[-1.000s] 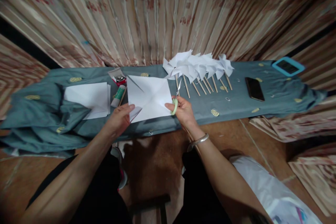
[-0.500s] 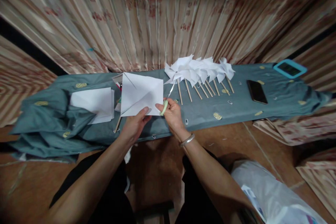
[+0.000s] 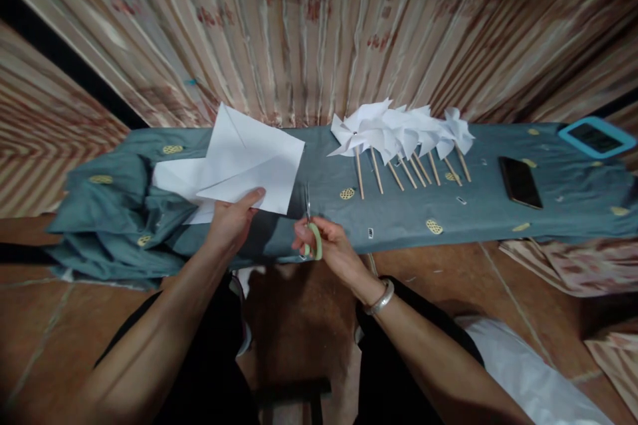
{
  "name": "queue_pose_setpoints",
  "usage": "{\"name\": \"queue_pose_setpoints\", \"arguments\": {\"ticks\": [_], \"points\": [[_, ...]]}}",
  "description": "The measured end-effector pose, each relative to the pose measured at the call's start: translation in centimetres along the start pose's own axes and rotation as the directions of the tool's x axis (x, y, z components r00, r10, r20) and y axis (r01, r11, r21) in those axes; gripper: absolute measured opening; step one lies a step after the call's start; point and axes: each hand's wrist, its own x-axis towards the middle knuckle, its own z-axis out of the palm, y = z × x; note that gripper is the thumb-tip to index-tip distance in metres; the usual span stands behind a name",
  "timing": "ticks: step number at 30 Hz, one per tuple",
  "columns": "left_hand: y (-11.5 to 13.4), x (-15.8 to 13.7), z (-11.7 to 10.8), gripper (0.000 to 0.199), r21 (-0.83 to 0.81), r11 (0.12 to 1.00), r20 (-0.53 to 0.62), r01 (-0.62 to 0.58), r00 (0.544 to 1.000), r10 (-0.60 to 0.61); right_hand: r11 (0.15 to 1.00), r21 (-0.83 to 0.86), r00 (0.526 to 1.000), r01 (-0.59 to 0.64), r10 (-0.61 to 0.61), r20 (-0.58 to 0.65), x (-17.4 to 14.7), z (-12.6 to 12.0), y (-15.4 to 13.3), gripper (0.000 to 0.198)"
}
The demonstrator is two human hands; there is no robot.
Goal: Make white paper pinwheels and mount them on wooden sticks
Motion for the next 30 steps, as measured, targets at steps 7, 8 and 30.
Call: {"name": "queue_pose_setpoints", "arguments": {"ticks": [7,8,30], "points": [[0.3,-0.1,-0.3,0.054,-0.067,0.998,0.022,0.018,1.000,-0.016,0.993,-0.076,0.954,-0.086,0.104,0.280,-1.5,-0.7,1.6,0.044],[0.2,-0.2,-0.2,0.054,-0.066,0.997,0.032,0.027,0.999,-0.025,0.993,-0.085,0.953,-0.086,0.107,0.284,-1.6,-0.7,1.6,0.043],[-1.0,-1.1,0.7,0.053,0.036,0.997,0.074,0.062,0.995,-0.065,0.995,-0.066,0.965,-0.068,0.083,0.250,-1.3,-0.8,0.7,0.041]]}}
